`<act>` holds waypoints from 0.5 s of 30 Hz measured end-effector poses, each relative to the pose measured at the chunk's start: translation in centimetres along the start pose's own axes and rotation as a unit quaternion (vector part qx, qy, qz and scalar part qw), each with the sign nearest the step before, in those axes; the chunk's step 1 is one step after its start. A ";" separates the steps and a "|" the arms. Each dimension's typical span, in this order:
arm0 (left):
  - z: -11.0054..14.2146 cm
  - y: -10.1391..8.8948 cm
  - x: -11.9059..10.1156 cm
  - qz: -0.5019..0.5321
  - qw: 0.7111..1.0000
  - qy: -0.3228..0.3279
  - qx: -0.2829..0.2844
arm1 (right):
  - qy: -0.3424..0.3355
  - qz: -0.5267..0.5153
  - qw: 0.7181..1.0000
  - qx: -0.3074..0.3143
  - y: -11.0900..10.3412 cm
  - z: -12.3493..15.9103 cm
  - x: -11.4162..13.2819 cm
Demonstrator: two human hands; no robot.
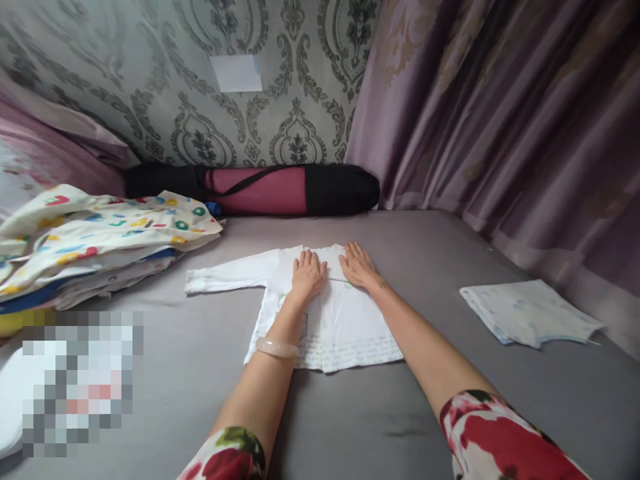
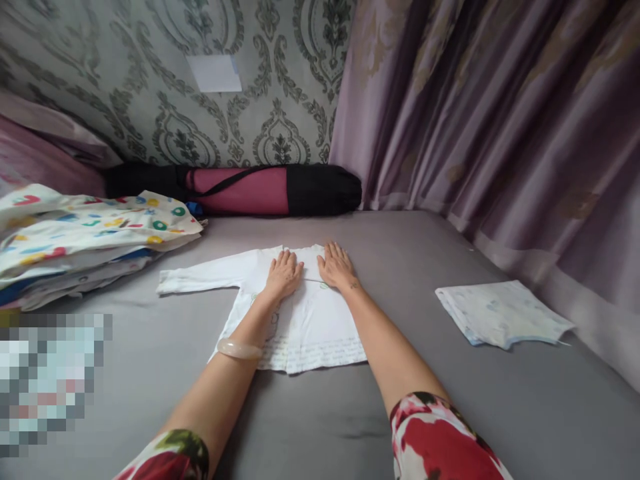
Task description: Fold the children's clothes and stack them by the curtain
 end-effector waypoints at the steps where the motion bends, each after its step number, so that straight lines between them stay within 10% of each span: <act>1: 0.0 -0.3 0.2 0.036 0.999 -0.002 0.008 | 0.002 -0.003 1.000 0.006 -0.2 0.1 0.1; 8: 0.7 -4.5 3.2 0.388 0.921 0.019 -0.029 | -0.070 -0.009 0.997 0.010 -1.2 1.2 5.5; 15: 1.1 -5.5 5.6 0.455 0.890 -0.023 -0.034 | -0.118 -0.026 0.992 0.035 1.0 1.2 9.8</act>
Point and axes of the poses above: each hand's wrist, its own z-axis away from the middle knuckle, its own y-axis out of the palm, x = y × z, the point moved 7 cm from there along -z, towards the middle knuckle, and after that the axes turned 12 degrees about x, right-handed, at the moved point
